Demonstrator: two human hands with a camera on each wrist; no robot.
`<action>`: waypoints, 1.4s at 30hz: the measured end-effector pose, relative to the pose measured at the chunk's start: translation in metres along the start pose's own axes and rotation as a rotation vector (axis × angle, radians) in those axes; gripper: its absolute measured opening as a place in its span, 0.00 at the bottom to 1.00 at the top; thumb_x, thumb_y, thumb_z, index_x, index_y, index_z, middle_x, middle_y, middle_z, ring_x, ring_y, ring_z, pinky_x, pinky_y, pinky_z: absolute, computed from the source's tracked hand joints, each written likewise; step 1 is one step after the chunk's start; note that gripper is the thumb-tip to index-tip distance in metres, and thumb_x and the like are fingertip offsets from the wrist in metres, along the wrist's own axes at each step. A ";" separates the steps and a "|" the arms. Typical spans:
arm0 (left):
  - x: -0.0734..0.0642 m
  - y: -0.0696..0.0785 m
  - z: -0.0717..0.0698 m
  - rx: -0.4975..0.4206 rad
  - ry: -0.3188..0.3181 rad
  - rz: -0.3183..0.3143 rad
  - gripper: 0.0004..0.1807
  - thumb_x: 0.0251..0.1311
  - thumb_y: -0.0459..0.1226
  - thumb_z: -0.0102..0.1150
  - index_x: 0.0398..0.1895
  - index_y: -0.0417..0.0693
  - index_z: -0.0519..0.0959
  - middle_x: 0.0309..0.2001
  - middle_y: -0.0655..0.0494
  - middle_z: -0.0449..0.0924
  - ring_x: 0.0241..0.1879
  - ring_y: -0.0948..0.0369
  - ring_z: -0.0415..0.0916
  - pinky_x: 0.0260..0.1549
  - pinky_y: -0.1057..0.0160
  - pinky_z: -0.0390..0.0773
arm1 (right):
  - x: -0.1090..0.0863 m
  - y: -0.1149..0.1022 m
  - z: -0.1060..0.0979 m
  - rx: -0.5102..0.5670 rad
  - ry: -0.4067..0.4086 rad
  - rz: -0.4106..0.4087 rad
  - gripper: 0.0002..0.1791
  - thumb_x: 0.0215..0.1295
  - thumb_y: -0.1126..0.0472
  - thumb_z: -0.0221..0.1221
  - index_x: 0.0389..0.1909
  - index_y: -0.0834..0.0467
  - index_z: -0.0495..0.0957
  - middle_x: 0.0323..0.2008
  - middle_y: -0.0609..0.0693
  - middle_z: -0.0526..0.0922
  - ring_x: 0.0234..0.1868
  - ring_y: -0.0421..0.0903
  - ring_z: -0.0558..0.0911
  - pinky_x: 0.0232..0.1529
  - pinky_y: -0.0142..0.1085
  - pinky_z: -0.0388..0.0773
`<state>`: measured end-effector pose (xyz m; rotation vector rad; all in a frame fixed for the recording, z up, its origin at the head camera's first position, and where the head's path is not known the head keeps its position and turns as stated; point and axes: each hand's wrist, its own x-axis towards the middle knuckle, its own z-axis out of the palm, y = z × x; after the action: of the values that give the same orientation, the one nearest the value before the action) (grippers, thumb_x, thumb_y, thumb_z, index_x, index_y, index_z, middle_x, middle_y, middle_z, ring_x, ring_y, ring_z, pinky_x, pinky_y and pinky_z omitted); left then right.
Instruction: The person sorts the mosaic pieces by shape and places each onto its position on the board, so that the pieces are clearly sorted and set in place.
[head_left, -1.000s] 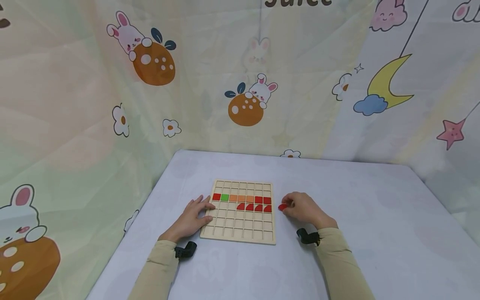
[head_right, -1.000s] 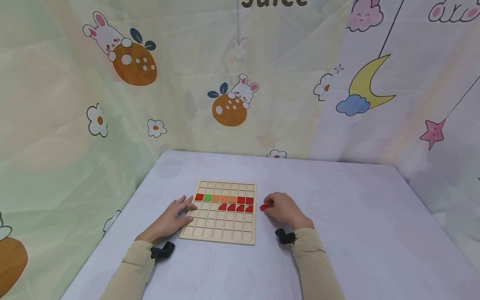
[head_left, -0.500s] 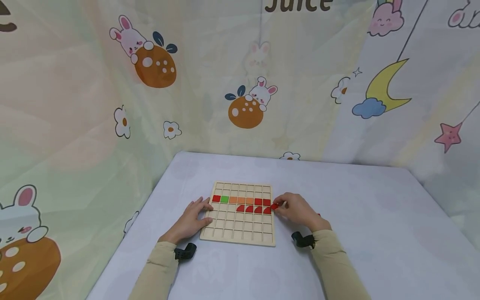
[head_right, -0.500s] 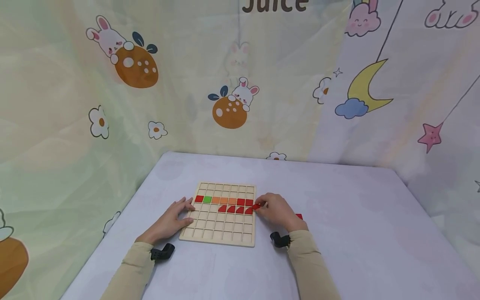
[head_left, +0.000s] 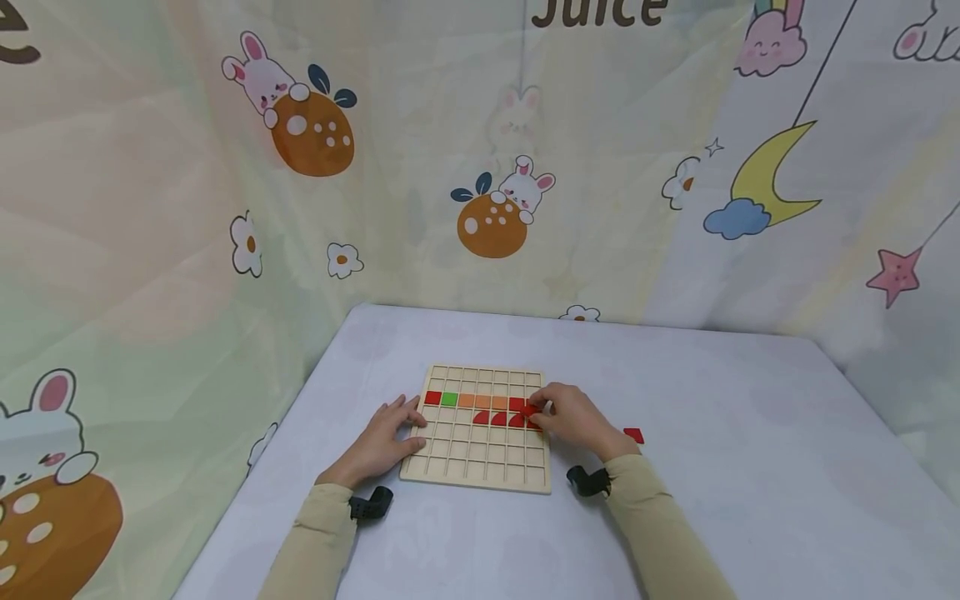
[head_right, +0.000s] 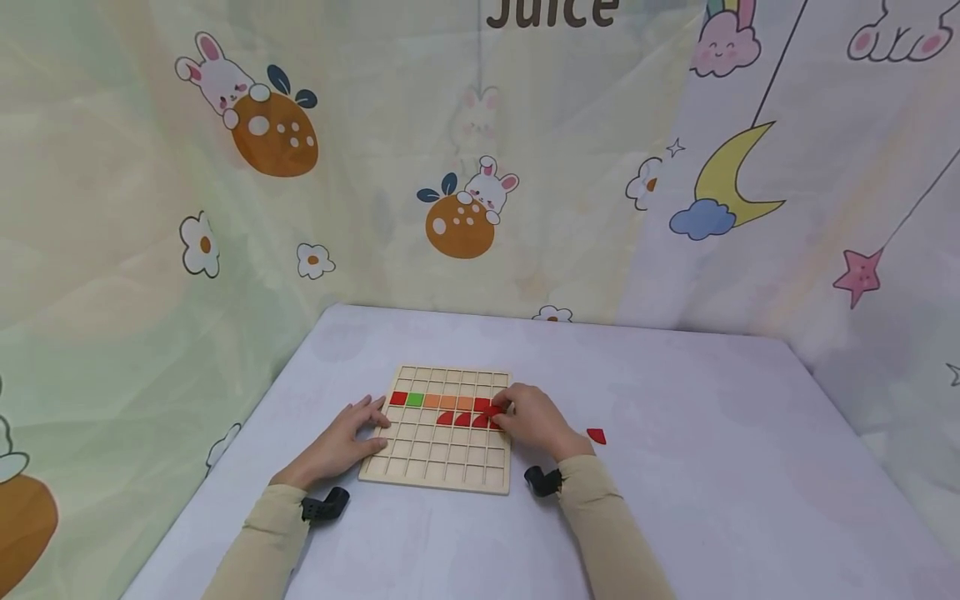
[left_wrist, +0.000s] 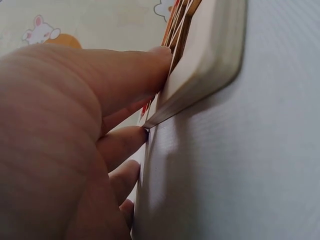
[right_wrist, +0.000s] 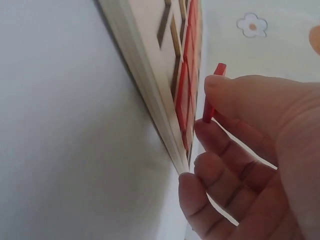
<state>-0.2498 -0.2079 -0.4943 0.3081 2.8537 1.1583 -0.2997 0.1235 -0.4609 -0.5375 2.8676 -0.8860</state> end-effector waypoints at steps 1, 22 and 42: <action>0.000 0.000 0.000 0.000 -0.001 -0.001 0.12 0.58 0.38 0.68 0.44 0.56 0.79 0.74 0.48 0.58 0.77 0.48 0.41 0.75 0.47 0.37 | 0.001 0.000 0.002 -0.002 -0.001 -0.007 0.11 0.60 0.60 0.68 0.43 0.53 0.84 0.36 0.43 0.79 0.34 0.44 0.74 0.32 0.32 0.76; -0.002 -0.001 -0.002 0.013 -0.056 -0.029 0.21 0.54 0.48 0.69 0.51 0.58 0.80 0.75 0.53 0.56 0.77 0.48 0.37 0.74 0.42 0.35 | 0.019 -0.032 0.012 -0.099 -0.010 -0.201 0.11 0.62 0.62 0.64 0.46 0.53 0.84 0.42 0.43 0.82 0.42 0.41 0.78 0.46 0.36 0.79; -0.002 -0.001 -0.003 0.046 -0.094 -0.010 0.23 0.53 0.51 0.67 0.54 0.61 0.80 0.75 0.54 0.55 0.77 0.51 0.35 0.74 0.44 0.32 | 0.034 -0.043 0.023 -0.084 -0.077 -0.250 0.12 0.62 0.61 0.63 0.46 0.53 0.84 0.40 0.42 0.81 0.35 0.41 0.74 0.37 0.32 0.75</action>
<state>-0.2484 -0.2105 -0.4929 0.3399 2.8005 1.0481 -0.3143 0.0657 -0.4548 -0.9342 2.8188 -0.7584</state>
